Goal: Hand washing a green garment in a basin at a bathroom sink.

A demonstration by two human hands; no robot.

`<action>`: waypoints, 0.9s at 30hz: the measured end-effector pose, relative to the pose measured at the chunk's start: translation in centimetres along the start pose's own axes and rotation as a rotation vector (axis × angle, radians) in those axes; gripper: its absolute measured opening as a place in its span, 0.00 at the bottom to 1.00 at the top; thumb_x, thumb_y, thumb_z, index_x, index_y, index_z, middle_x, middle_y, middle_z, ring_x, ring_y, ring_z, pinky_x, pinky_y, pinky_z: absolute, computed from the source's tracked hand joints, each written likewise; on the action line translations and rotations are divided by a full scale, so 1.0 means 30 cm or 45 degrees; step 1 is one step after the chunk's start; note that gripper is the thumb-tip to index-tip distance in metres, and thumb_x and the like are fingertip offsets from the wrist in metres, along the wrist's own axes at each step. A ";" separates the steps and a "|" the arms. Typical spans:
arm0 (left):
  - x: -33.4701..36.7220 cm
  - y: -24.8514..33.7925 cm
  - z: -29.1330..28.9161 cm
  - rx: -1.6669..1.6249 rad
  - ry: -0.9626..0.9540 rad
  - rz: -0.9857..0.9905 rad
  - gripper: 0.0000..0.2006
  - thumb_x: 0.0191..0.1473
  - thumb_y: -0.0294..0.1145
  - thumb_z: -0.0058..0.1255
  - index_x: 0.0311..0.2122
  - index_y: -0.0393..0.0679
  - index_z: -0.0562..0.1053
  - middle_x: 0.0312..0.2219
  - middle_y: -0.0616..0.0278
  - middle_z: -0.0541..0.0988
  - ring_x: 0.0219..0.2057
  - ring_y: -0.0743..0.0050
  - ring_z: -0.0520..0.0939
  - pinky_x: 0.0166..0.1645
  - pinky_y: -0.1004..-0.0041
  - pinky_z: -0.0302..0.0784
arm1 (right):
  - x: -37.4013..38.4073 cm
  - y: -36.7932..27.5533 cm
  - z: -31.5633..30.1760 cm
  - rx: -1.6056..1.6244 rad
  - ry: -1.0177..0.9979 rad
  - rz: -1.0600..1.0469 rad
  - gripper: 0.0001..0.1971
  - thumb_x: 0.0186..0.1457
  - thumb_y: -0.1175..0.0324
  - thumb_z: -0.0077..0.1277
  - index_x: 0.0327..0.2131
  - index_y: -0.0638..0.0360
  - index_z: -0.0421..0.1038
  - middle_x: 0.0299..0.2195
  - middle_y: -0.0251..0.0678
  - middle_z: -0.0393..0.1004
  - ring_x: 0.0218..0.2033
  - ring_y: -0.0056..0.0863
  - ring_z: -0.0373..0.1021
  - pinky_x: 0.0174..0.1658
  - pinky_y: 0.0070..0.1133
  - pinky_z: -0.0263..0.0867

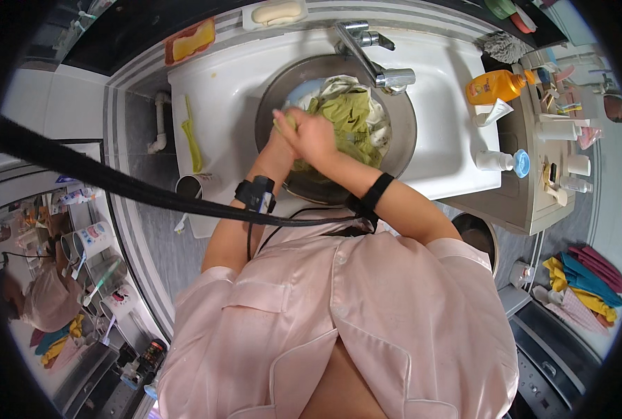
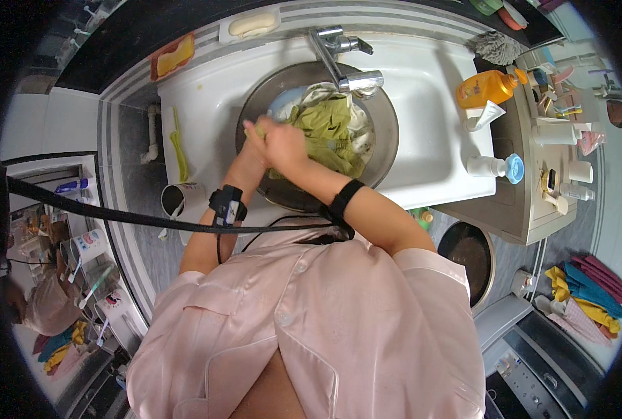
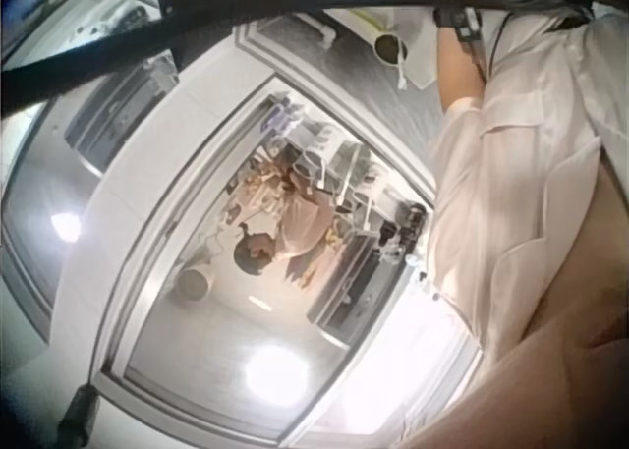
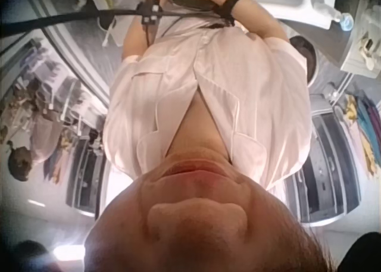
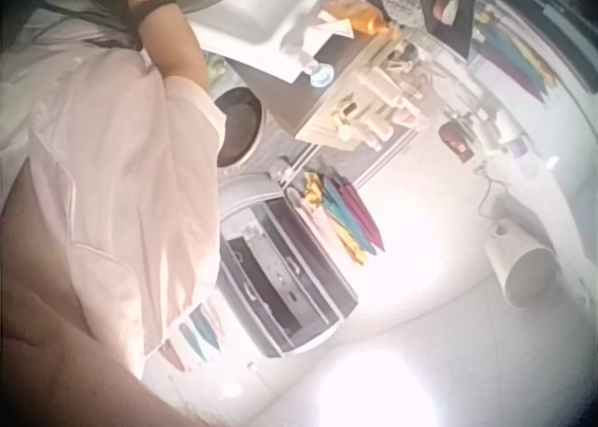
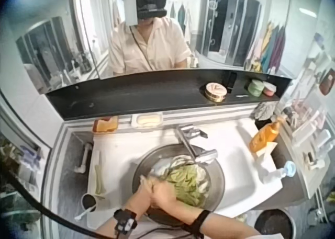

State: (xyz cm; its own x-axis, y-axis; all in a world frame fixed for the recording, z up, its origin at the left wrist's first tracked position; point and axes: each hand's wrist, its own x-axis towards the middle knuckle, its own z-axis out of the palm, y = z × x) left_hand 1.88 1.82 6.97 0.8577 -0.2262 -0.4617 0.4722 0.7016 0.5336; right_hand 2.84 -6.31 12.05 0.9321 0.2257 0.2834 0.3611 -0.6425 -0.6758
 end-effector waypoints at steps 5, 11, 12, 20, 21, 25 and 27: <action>0.038 -0.010 0.063 -0.181 -0.019 -0.301 0.27 0.52 0.57 0.42 0.47 0.44 0.67 0.44 0.60 0.73 0.42 0.67 0.76 0.45 0.66 0.72 | 0.160 0.241 -0.002 -0.023 0.050 0.318 0.24 0.52 0.48 0.45 0.22 0.63 0.67 0.17 0.51 0.68 0.23 0.50 0.67 0.27 0.35 0.62; -0.062 0.110 0.085 0.243 -0.095 -0.112 0.41 0.48 0.63 0.43 0.57 0.39 0.55 0.51 0.52 0.65 0.50 0.62 0.69 0.54 0.63 0.64 | 0.159 0.148 -0.090 0.395 -0.368 0.343 0.28 0.49 0.43 0.46 0.23 0.67 0.69 0.23 0.52 0.69 0.28 0.49 0.66 0.34 0.32 0.63; -0.065 0.103 0.088 0.770 -0.063 0.057 0.39 0.48 0.57 0.48 0.56 0.38 0.55 0.51 0.52 0.64 0.49 0.64 0.69 0.53 0.66 0.64 | 0.155 0.167 -0.079 0.397 -0.351 0.189 0.28 0.48 0.44 0.48 0.25 0.69 0.69 0.23 0.50 0.67 0.27 0.47 0.64 0.33 0.30 0.62; -0.103 0.151 0.099 1.092 0.067 0.280 0.18 0.44 0.39 0.59 0.36 0.37 0.73 0.30 0.64 0.78 0.30 0.77 0.77 0.38 0.76 0.72 | 0.110 0.204 -0.184 1.010 -0.618 0.611 0.24 0.49 0.49 0.52 0.36 0.64 0.71 0.34 0.37 0.68 0.36 0.22 0.63 0.39 0.19 0.60; -0.114 0.172 0.111 0.702 0.124 0.142 0.16 0.45 0.38 0.58 0.37 0.39 0.73 0.31 0.64 0.78 0.30 0.78 0.78 0.37 0.77 0.72 | 0.089 0.230 -0.193 1.008 -0.612 0.611 0.24 0.49 0.49 0.52 0.36 0.64 0.71 0.34 0.37 0.68 0.36 0.22 0.63 0.39 0.19 0.60; -0.162 0.202 0.110 0.579 -0.062 0.196 0.16 0.48 0.36 0.53 0.41 0.37 0.72 0.35 0.61 0.77 0.36 0.74 0.77 0.43 0.76 0.71 | -0.016 0.257 -0.221 0.636 -0.659 0.174 0.27 0.46 0.48 0.54 0.40 0.63 0.69 0.37 0.43 0.70 0.39 0.32 0.66 0.42 0.22 0.61; -0.171 0.203 0.089 0.534 -0.076 0.234 0.18 0.49 0.37 0.51 0.43 0.37 0.71 0.38 0.60 0.76 0.39 0.70 0.76 0.46 0.72 0.69 | -0.044 0.285 -0.235 0.049 -0.745 -0.031 0.30 0.44 0.47 0.55 0.43 0.64 0.67 0.41 0.48 0.69 0.43 0.37 0.66 0.46 0.23 0.60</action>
State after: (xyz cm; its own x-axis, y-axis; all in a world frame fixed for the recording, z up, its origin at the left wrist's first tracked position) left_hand 0.90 5.45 14.50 0.9392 -0.1712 -0.2977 0.3424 0.4026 0.8489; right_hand 4.50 -17.26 10.70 0.7808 0.6140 -0.1158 0.3734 -0.6072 -0.7014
